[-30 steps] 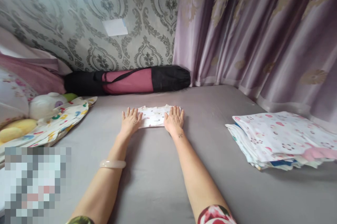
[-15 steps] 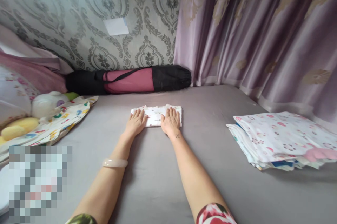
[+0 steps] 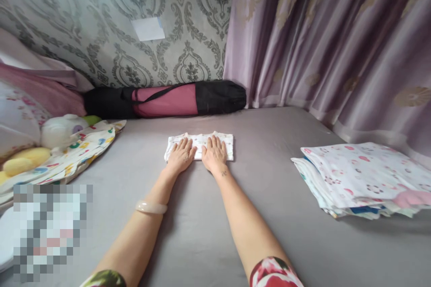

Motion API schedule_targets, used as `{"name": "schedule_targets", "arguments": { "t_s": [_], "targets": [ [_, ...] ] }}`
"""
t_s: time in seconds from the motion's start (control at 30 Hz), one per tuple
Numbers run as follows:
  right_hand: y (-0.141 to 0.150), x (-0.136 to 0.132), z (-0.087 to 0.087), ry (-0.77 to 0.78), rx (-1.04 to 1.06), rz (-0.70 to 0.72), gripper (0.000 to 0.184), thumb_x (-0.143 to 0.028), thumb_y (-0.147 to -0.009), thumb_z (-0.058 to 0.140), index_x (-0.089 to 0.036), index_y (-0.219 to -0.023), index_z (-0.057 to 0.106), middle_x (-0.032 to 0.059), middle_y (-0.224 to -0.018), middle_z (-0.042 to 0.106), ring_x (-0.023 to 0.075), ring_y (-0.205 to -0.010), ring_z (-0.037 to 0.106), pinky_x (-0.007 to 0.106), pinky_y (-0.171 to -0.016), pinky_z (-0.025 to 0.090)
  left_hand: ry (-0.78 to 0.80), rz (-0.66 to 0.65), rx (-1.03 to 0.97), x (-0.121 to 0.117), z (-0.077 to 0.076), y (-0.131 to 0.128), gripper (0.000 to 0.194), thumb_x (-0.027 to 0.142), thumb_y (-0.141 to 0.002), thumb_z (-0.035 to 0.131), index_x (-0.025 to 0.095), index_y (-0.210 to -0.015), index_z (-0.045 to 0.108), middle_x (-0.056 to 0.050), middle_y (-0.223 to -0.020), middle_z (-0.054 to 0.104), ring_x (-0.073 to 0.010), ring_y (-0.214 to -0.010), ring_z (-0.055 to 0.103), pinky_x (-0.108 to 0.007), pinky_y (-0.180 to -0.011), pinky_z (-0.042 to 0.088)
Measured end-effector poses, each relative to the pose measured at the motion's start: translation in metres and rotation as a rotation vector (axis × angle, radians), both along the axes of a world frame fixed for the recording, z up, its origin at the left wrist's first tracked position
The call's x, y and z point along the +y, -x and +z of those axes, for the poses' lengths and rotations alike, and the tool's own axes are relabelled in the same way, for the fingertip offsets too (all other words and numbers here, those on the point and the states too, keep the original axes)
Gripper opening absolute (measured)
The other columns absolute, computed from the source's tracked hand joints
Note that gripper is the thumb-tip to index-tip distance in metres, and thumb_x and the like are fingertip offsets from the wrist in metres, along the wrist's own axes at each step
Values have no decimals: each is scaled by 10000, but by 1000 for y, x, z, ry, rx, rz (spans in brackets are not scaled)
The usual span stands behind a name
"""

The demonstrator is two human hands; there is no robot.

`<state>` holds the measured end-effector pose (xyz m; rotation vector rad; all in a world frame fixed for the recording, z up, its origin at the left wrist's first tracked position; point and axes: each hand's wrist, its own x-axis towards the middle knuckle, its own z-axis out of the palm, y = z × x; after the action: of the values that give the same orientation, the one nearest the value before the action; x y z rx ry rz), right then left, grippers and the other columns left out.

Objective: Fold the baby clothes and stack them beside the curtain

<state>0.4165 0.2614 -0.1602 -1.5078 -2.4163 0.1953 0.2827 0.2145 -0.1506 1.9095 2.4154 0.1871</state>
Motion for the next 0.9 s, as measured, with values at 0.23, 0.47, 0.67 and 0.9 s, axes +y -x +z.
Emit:
{"name": "schedule_targets", "arguments": {
  "t_s": [0.23,0.47,0.67,0.9],
  "targets": [
    [-1,-1,3,2,5,-4,556,-355,-1001,254,-83,-1474,359,131,-1559,298,247,-1441,226,417,-1167,101,2,1,-9,-1,2,1,584,433,-995,220,119,-1471,347,-143,-1562,286,-271,-1457,222,-461,-1178,174],
    [4,-3,12,5,18,20,545,-342,-1001,253,-121,-1492,336,120,-1573,270,247,-1451,209,421,-1167,136,-82,-30,1,0,6,-6,561,407,-999,207,137,-1465,363,-128,-1549,324,-244,-1459,226,-460,-1190,145],
    [9,-3,7,29,5,56,526,-325,-997,248,-153,-1474,387,86,-1555,323,249,-1446,220,433,-1172,130,-34,-94,-62,3,-2,-9,544,377,-1003,203,161,-1482,344,-104,-1561,298,-247,-1452,245,-454,-1177,199],
    [8,-1,5,34,7,55,526,-326,-996,256,-146,-1474,386,93,-1557,318,256,-1446,215,447,-1171,132,-77,-101,-75,3,-4,-8,535,376,-1003,214,152,-1461,377,-123,-1550,318,-264,-1441,270,-476,-1169,214]
  ]
}}
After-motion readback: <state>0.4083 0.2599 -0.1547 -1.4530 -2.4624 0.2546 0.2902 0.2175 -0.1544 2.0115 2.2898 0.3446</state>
